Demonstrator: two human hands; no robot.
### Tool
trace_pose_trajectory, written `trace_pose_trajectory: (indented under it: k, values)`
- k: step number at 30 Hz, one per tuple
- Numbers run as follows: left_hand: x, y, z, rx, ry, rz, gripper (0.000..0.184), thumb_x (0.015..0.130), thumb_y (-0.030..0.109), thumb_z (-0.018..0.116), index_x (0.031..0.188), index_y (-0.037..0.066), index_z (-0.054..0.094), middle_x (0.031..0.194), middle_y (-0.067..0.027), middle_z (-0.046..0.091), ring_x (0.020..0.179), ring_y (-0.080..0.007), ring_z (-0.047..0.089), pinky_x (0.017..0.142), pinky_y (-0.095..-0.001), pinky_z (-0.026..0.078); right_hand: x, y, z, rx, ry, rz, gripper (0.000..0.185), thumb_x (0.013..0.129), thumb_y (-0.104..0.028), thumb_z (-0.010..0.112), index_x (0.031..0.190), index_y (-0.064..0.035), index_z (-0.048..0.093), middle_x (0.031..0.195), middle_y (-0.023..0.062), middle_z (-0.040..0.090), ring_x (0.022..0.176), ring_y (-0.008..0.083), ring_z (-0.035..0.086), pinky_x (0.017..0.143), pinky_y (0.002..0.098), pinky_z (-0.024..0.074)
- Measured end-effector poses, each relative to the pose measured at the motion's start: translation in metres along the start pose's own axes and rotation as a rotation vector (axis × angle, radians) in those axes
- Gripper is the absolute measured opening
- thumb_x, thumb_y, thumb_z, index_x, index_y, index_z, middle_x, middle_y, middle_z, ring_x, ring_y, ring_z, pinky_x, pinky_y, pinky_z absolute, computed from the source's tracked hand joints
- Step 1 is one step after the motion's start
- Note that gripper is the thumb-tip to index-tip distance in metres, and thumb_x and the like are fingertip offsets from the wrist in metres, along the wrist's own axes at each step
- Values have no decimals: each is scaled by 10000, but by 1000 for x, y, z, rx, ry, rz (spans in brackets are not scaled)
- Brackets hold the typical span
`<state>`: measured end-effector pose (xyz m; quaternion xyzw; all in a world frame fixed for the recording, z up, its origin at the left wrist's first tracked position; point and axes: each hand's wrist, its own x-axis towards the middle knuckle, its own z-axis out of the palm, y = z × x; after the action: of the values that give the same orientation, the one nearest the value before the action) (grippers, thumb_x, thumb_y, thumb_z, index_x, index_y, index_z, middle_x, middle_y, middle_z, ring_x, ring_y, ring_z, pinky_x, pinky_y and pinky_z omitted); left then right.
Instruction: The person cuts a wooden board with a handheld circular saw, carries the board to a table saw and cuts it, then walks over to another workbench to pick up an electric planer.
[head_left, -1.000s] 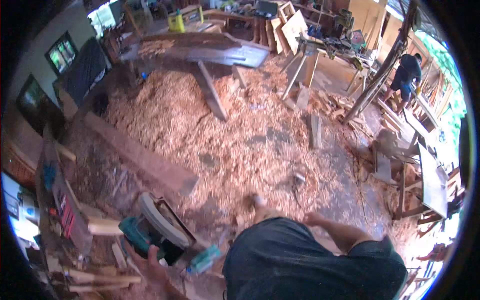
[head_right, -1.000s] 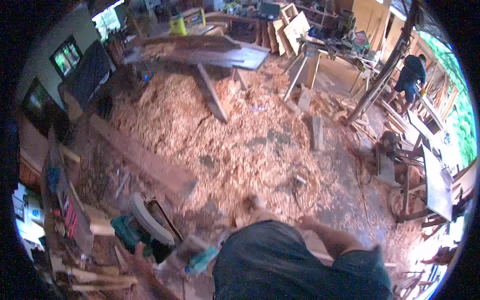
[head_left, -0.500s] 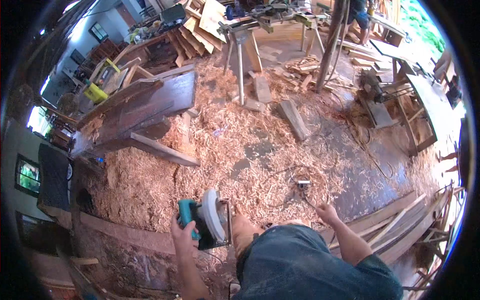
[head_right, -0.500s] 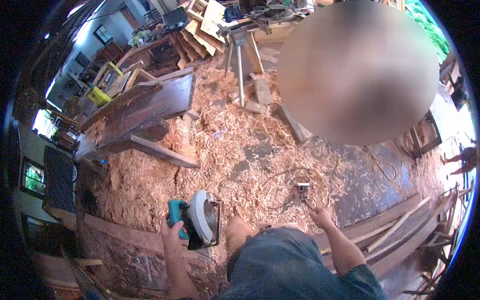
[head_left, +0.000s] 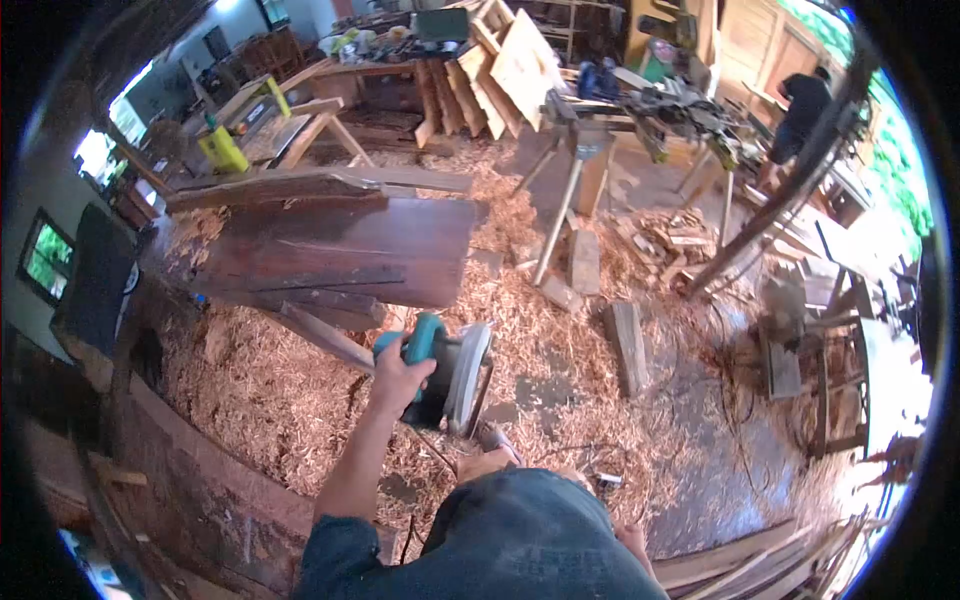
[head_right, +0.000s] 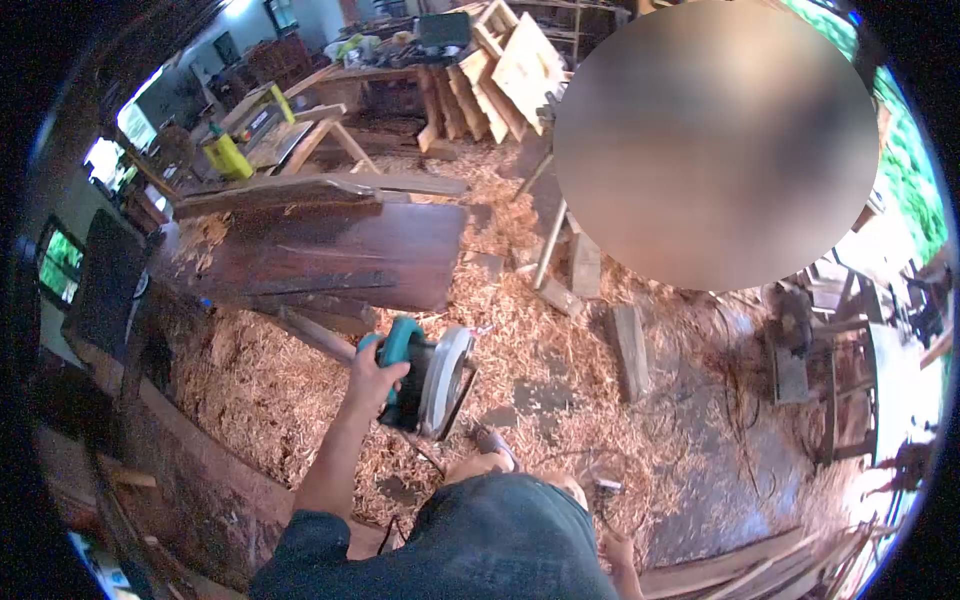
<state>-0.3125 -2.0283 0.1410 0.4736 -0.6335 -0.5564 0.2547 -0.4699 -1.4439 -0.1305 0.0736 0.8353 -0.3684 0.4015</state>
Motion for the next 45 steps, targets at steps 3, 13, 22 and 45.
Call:
trace_pose_trajectory:
  k: [3, 13, 22, 45]
  values:
    - [83, -1, -9, -49, 81, 10, 427, 748, 68, 695, 1141, -34, 565, 748, -48, 600, 525, -121, 546, 457, -286, 433, 50, -60, 26, 76, -11, -28, 197, 830, -204, 620, 797, -15, 664, 670, 51, 619, 573, 158, 602, 512, 314, 503]
    - [254, -7, 3, -269, 636, -36, 245, 674, 115, 671, 852, -22, 576, 695, -106, 590, 539, -200, 578, 489, -373, 469, 118, -291, 61, -345, -183, -287, 258, 810, -247, 635, 652, -43, 635, 601, 70, 629, 568, 144, 600, 508, 346, 469]
    - [361, -43, 8, -278, 881, -24, 385, 698, 214, 675, 997, -13, 586, 889, -195, 651, 838, -355, 640, 753, -456, 492, 284, -557, 201, -673, -455, -536, 256, 809, -263, 638, 676, -44, 646, 623, 78, 639, 591, 160, 611, 527, 353, 478]
    - [339, -97, 110, -64, 1403, -5, 362, 778, 176, 638, 1093, 28, 537, 944, -222, 624, 921, -404, 611, 797, -490, 476, 170, -693, 559, -1562, -1587, -1286, 268, 806, -305, 647, 736, -48, 676, 680, 96, 662, 647, 199, 638, 574, 373, 499]
